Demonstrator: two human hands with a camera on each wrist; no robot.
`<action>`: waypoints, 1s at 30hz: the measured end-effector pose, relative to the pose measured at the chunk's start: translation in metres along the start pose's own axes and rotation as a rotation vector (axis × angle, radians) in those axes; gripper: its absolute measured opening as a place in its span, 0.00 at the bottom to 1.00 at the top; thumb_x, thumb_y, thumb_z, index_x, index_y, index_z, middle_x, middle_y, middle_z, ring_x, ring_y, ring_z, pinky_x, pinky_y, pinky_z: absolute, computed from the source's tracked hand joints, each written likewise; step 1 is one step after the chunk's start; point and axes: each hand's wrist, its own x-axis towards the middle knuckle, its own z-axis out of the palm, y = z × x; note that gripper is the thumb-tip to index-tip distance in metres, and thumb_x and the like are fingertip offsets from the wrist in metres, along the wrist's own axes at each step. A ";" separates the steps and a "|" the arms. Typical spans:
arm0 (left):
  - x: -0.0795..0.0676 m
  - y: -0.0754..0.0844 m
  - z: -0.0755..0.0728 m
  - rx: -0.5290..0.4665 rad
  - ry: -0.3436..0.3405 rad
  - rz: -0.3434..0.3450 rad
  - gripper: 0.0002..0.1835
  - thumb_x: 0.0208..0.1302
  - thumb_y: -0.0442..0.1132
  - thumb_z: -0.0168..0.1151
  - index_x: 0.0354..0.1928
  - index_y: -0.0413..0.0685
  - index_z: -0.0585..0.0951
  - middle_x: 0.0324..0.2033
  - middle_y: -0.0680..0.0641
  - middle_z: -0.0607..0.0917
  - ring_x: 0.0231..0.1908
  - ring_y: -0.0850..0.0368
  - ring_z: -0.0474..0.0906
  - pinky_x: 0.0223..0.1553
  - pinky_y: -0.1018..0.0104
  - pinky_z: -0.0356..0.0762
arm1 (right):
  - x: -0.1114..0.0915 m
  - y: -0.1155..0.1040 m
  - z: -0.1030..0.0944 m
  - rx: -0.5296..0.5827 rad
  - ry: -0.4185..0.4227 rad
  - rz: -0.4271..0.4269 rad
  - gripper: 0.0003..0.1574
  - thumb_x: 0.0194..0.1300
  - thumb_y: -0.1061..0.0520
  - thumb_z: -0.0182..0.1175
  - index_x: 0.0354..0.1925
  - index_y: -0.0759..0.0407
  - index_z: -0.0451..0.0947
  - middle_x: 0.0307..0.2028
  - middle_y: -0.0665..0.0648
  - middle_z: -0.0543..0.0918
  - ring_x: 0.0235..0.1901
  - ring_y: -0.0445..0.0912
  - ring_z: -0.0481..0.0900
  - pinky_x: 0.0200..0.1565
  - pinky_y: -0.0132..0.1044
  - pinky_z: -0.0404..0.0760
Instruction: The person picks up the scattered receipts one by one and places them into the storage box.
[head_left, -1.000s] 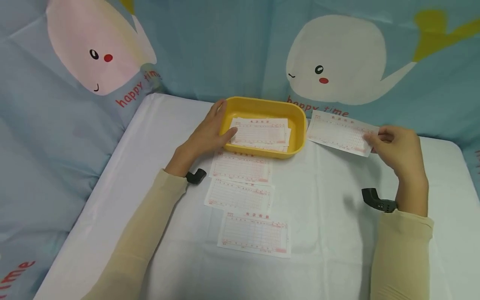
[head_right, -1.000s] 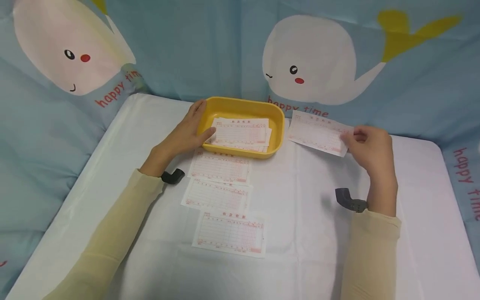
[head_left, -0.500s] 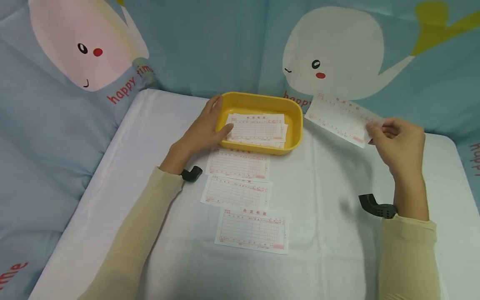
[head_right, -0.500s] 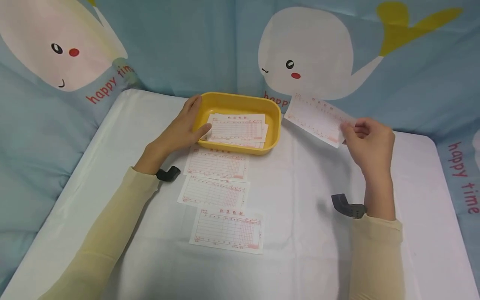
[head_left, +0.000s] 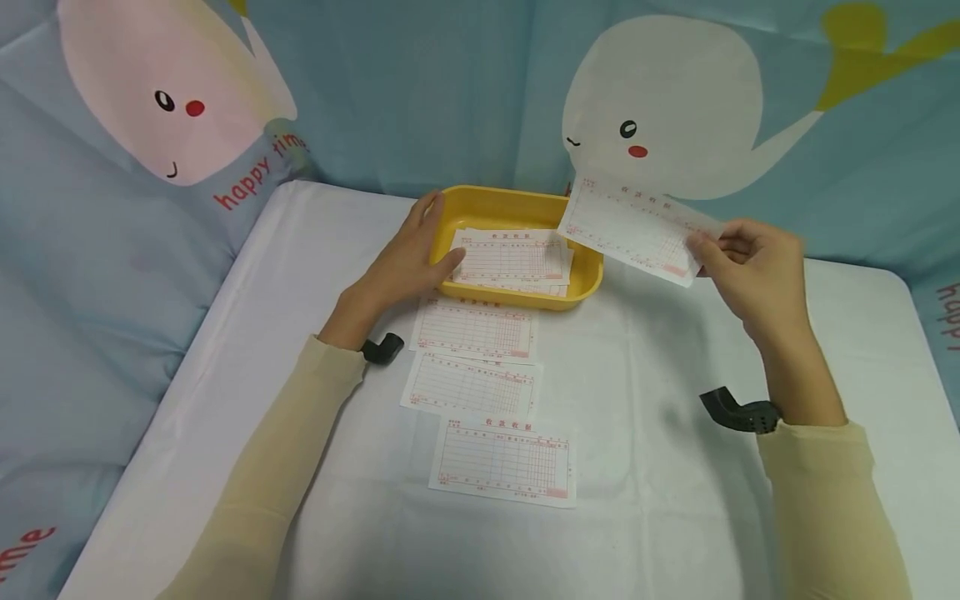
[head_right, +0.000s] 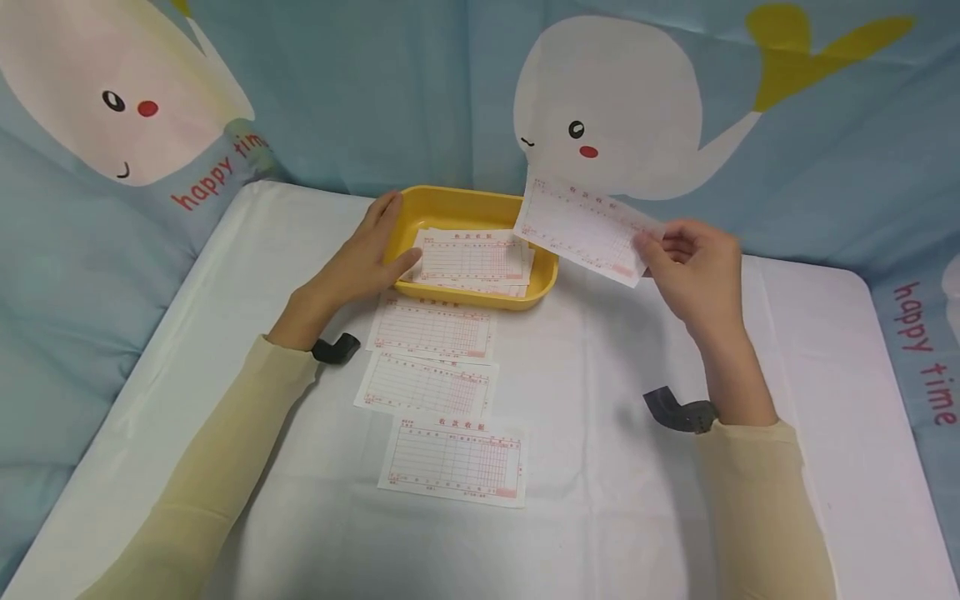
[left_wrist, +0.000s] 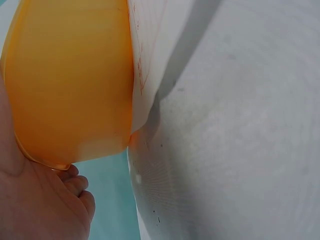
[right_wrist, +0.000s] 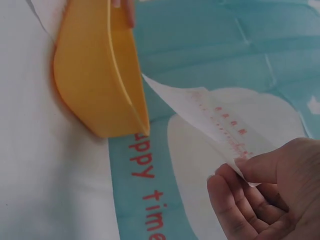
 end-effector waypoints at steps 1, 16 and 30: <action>0.000 0.000 0.000 -0.001 -0.001 0.001 0.51 0.77 0.61 0.52 0.87 0.50 0.37 0.87 0.49 0.39 0.85 0.46 0.48 0.83 0.44 0.54 | 0.001 -0.001 0.002 0.003 -0.008 -0.003 0.13 0.71 0.54 0.69 0.40 0.65 0.82 0.27 0.32 0.84 0.25 0.30 0.84 0.32 0.21 0.83; 0.000 -0.002 0.000 -0.007 0.002 0.024 0.51 0.77 0.62 0.52 0.87 0.49 0.38 0.87 0.49 0.38 0.85 0.45 0.48 0.83 0.44 0.54 | 0.021 -0.022 0.028 -0.030 -0.177 0.039 0.22 0.71 0.48 0.69 0.44 0.67 0.81 0.31 0.35 0.86 0.27 0.30 0.87 0.36 0.20 0.84; 0.001 0.001 0.001 0.007 0.005 0.014 0.51 0.77 0.61 0.53 0.87 0.47 0.39 0.87 0.47 0.39 0.85 0.44 0.49 0.83 0.44 0.54 | 0.029 -0.039 0.062 -0.096 -0.283 0.027 0.23 0.73 0.46 0.67 0.51 0.65 0.84 0.45 0.60 0.90 0.31 0.36 0.86 0.36 0.22 0.83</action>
